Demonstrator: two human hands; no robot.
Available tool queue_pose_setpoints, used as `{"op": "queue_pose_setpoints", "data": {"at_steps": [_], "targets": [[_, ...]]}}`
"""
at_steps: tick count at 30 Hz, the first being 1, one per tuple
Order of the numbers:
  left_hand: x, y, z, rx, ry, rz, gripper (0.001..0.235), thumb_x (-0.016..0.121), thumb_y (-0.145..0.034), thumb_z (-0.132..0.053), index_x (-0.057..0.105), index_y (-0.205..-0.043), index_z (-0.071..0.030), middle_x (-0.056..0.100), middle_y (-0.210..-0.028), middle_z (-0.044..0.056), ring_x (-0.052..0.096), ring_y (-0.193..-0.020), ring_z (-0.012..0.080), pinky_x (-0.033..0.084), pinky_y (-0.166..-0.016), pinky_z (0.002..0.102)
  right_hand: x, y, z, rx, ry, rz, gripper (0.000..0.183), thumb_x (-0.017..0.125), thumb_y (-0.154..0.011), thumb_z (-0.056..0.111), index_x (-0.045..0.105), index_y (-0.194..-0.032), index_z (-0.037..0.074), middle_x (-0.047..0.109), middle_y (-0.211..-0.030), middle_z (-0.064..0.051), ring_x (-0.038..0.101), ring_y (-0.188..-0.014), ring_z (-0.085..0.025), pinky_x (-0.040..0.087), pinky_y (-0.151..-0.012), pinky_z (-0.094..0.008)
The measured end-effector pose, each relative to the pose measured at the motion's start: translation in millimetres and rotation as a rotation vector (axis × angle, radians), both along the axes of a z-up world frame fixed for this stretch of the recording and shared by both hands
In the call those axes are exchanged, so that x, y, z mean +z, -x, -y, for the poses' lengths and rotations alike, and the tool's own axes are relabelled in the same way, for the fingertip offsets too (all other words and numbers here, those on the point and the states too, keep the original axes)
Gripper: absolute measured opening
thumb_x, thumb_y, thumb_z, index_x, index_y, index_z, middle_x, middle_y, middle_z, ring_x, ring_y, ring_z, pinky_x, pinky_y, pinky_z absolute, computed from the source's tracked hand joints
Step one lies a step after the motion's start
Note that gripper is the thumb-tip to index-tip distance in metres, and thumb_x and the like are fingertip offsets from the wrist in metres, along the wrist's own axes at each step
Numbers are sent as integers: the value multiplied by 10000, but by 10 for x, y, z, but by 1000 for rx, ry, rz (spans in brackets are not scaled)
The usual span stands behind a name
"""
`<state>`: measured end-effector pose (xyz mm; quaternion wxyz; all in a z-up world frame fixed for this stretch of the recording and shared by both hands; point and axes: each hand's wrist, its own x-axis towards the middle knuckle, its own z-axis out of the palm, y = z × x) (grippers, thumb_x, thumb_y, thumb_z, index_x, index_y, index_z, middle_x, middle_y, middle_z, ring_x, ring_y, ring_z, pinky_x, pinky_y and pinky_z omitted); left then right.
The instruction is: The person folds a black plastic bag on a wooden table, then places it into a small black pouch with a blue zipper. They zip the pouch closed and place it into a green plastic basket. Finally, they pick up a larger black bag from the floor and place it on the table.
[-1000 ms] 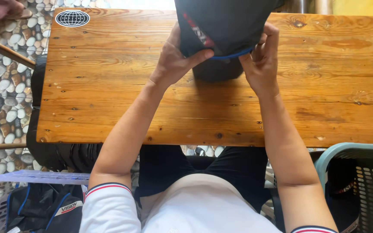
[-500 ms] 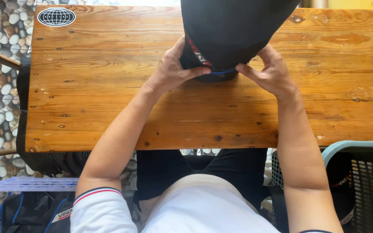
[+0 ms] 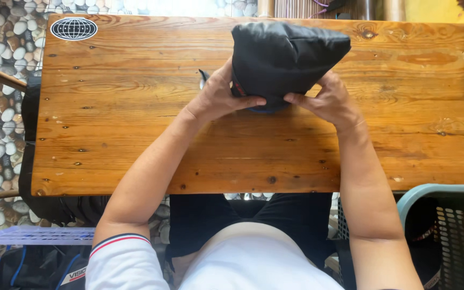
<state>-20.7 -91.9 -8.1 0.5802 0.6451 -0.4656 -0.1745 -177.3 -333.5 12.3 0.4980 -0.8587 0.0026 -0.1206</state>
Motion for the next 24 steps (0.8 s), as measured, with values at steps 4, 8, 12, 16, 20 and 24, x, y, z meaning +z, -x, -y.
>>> {"op": "queue_pose_setpoints", "data": {"at_steps": [4,8,12,16,20,24], "targets": [[-103,46,12,134,-273,-14,937,901,-742,-518,419,-1510,-281,707,-1262,-3,629,-1239,172,481,-1037,326,14,59,0,35,134,23,348,836,-907,164,713,-1195,12,719,-1229,-99,660,-1167,-225,535,-1042,-368],[-68,54,-19,171,-309,11,800,864,-738,-557,525,-1399,-259,715,-1178,42,658,-1173,219,501,-999,347,100,144,18,126,-223,151,681,631,-1041,201,275,-1601,51,328,-1668,-152,304,-1584,-292,262,-1337,-413],[-132,55,-30,139,-274,52,818,855,-787,-537,470,-1450,-251,718,-1226,17,628,-1241,245,459,-1046,383,447,113,-161,125,-335,211,796,606,-1030,436,297,-1618,-3,484,-1565,-123,471,-1484,-229,393,-1300,-361],[-125,52,-19,136,-231,55,801,866,-802,-496,462,-1453,-262,718,-1180,-21,648,-1161,206,481,-996,338,228,24,-62,-26,-60,246,393,679,-1062,243,552,-1348,4,615,-1357,-154,574,-1360,-312,512,-1144,-431],[-158,57,-28,99,-182,10,829,871,-827,-449,420,-1491,-240,695,-1247,-35,620,-1199,171,478,-1019,315,190,15,-100,-41,-111,220,380,683,-1055,183,538,-1334,-32,621,-1351,-178,595,-1324,-300,517,-1142,-392],[-146,80,-25,109,-119,49,785,863,-856,-406,432,-1481,-210,698,-1212,-30,638,-1129,156,490,-978,300,782,70,-242,77,-93,183,639,663,-1066,14,265,-1564,46,375,-1606,-167,493,-1346,-239,423,-1177,-326]]}}
